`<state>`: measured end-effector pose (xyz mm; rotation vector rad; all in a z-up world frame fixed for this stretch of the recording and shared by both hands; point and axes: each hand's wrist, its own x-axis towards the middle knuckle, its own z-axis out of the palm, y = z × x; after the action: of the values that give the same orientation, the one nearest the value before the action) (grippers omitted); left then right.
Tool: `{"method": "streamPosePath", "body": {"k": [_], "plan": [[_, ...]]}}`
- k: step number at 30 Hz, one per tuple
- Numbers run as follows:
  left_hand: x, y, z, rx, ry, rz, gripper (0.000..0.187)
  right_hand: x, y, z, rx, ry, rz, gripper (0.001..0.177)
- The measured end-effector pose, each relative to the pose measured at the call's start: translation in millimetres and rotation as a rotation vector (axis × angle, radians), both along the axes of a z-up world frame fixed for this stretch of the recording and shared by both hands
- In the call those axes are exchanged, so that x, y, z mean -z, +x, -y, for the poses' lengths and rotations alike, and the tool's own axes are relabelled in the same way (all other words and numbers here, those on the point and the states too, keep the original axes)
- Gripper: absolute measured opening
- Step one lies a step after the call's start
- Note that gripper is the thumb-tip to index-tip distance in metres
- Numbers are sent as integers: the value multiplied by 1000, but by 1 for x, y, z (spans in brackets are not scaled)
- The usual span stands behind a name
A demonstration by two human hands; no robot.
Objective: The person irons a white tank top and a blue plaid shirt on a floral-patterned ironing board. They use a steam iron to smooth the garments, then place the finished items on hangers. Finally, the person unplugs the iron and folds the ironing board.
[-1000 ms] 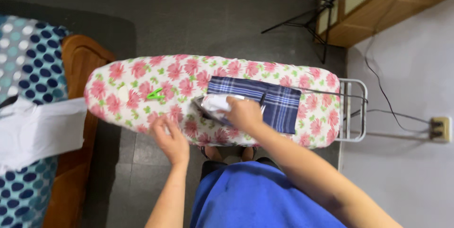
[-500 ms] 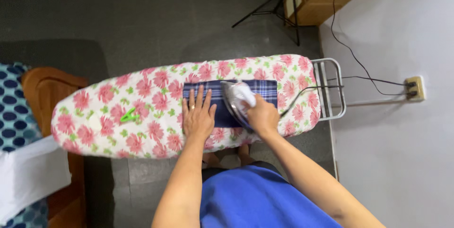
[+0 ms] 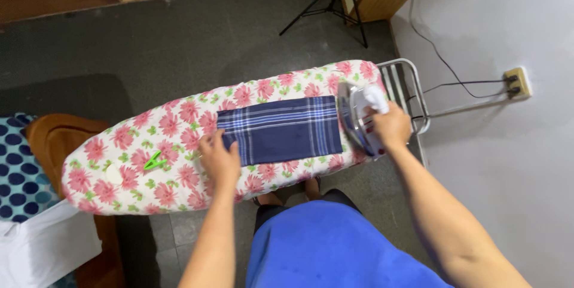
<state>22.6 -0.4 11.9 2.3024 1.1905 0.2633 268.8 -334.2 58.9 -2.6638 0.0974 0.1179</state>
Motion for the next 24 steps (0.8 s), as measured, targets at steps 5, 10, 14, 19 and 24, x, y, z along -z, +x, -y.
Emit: {"method": "streamPosePath", "body": {"k": [5,10,14,19,24], "plan": [[4,-7,-25,139,-235,36,25,-7,40,71,70,23,128,35],[-16,10,-19,241,-214,80,46,-31,44,111,146,68,133,38],[-38,58,71,366,-63,207,63,-25,44,125,184,162,130,38],[-35,122,180,544,-8,151,65,-18,43,127,194,324,131,35],[-23,147,226,524,-153,-94,62,-31,41,122,168,308,117,35]]}}
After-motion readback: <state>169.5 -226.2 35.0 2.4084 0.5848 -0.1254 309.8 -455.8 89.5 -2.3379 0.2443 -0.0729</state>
